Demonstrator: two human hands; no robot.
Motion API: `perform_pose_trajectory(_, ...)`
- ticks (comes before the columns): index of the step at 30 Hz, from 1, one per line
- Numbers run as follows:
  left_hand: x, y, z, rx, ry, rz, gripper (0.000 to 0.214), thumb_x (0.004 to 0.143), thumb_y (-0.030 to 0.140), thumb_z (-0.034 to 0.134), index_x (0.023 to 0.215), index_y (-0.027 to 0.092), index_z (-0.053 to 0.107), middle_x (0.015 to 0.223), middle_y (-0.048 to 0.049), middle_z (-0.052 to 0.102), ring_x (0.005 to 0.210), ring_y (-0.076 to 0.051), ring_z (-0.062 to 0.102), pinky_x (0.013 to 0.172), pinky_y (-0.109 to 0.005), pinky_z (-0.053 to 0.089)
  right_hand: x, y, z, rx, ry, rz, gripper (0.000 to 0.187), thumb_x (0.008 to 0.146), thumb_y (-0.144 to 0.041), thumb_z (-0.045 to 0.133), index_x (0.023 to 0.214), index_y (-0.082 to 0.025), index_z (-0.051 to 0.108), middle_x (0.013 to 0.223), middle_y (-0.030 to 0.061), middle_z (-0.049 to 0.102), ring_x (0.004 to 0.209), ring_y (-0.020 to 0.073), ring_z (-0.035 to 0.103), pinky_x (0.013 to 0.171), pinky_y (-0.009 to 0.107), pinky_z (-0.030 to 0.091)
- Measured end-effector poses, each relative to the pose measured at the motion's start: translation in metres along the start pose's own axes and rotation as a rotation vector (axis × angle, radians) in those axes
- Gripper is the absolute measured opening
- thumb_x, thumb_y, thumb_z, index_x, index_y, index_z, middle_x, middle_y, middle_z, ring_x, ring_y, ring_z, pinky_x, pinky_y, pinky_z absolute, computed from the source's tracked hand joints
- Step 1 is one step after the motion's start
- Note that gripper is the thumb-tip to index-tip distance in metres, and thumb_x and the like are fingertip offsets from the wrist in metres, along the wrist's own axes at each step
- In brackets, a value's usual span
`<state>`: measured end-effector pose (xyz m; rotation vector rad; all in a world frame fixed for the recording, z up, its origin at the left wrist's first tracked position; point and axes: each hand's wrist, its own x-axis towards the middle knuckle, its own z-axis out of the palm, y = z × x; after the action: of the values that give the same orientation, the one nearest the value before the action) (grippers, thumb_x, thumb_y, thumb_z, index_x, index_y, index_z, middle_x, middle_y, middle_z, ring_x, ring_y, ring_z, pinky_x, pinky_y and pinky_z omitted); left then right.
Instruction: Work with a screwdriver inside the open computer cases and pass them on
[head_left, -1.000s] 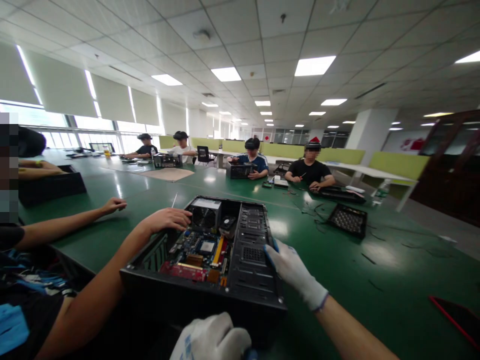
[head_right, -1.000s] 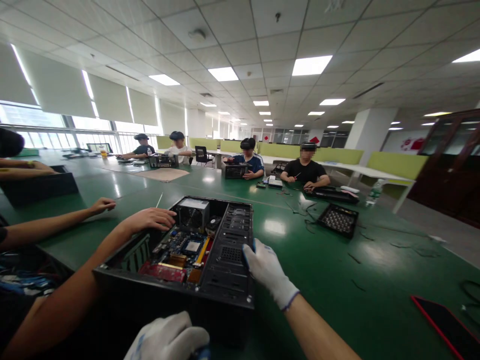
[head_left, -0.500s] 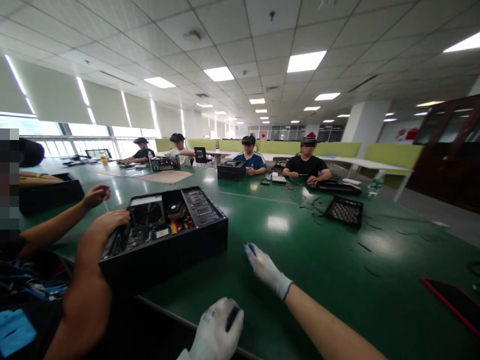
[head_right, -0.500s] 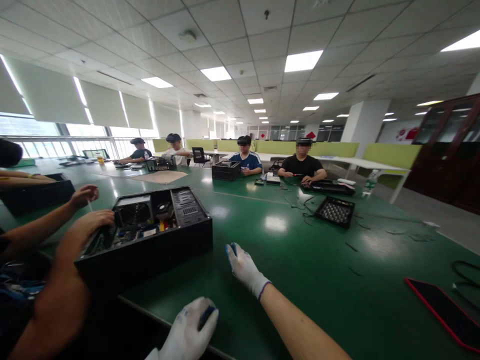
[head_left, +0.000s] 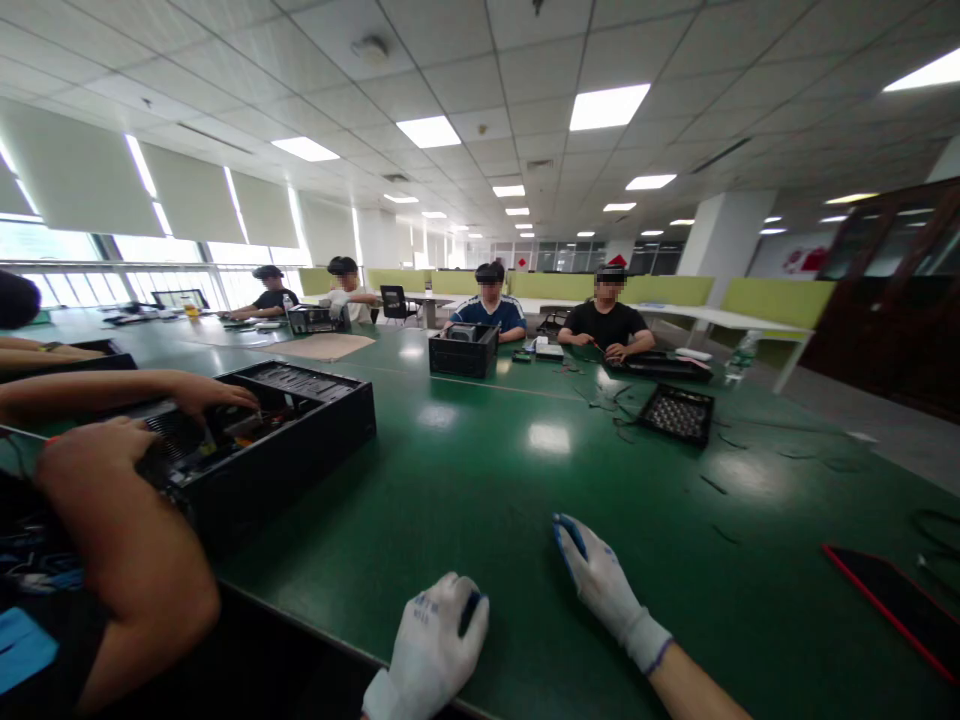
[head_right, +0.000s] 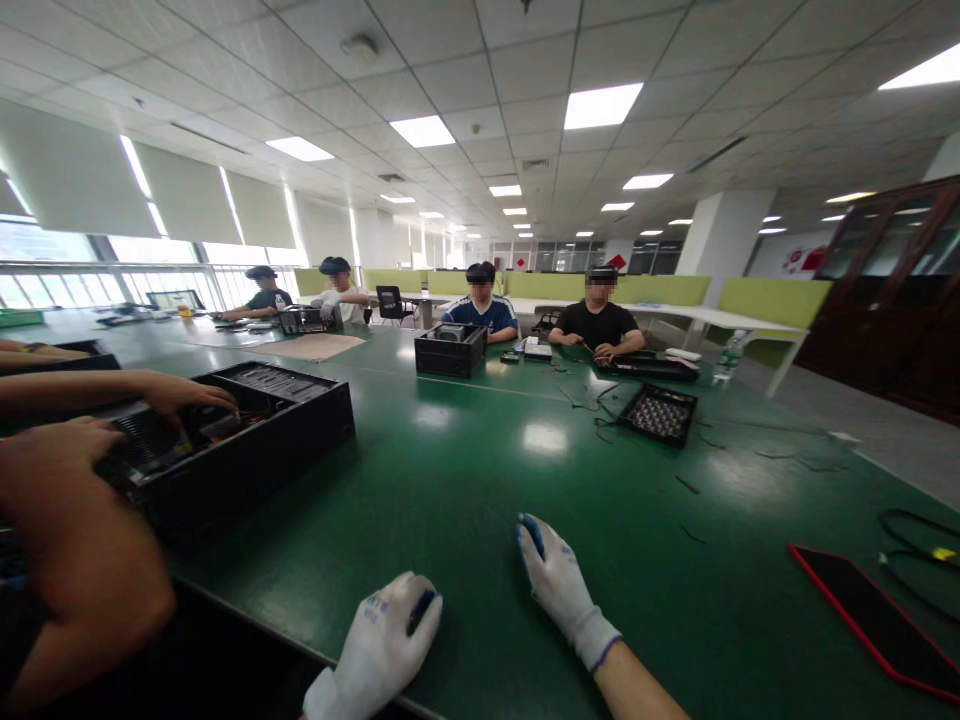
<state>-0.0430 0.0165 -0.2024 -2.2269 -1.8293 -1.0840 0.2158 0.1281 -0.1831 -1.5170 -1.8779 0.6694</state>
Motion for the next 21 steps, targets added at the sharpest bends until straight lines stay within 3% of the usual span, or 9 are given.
perform_pose_trajectory(3,-0.008,-0.003,0.008,0.051,0.071,0.075,0.021,0.1,0.037,0.049,0.099,0.023,0.065,0.092,-0.005,0.072,0.082,-0.019,0.073,0.071,-0.028,0.059,0.0,0.007,0.003,0.014,0.058,-0.027,0.074,0.096,-0.064,0.031,0.133,-0.009,0.063,0.135,0.0199,0.064,0.127,0.0317,0.059,0.114,0.045,0.042)
perform_pose_trajectory(7,-0.01,-0.006,0.007,0.042,0.086,0.114,0.023,0.103,0.036,0.046,0.102,0.022,0.064,0.094,-0.0059,0.072,0.081,-0.018,0.072,0.073,-0.028,0.059,0.001,0.007,0.005,0.05,0.039,-0.037,0.072,0.096,-0.066,0.033,0.133,-0.011,0.062,0.131,0.0183,0.066,0.122,0.0302,0.062,0.11,0.046,0.046)
perform_pose_trajectory(14,-0.001,-0.007,-0.001,-0.086,-0.039,0.026,0.025,0.104,0.031,0.041,0.119,0.023,0.059,0.109,-0.0075,0.072,0.097,-0.02,0.072,0.085,-0.033,0.059,-0.001,-0.001,0.002,0.113,0.031,0.003,0.072,0.096,-0.068,0.033,0.129,-0.013,0.064,0.128,0.0168,0.067,0.118,0.0288,0.064,0.108,0.044,0.048)
perform_pose_trajectory(18,0.031,0.005,-0.012,-0.092,-0.053,0.085,0.03,0.103,0.026,0.037,0.128,0.023,0.055,0.117,-0.0089,0.069,0.106,-0.021,0.07,0.092,-0.036,0.058,0.0,-0.004,0.0,0.132,0.013,0.025,0.074,0.095,-0.069,0.035,0.131,-0.011,0.063,0.13,0.0179,0.066,0.12,0.0293,0.062,0.11,0.046,0.045)
perform_pose_trajectory(21,0.082,0.017,-0.023,-0.008,-0.097,0.053,0.033,0.103,0.026,0.035,0.129,0.023,0.055,0.116,-0.0084,0.067,0.101,-0.02,0.07,0.088,-0.033,0.057,0.0,-0.004,0.0,0.144,0.013,0.017,0.073,0.095,-0.069,0.035,0.131,-0.011,0.063,0.13,0.0178,0.066,0.12,0.0287,0.062,0.111,0.046,0.044)
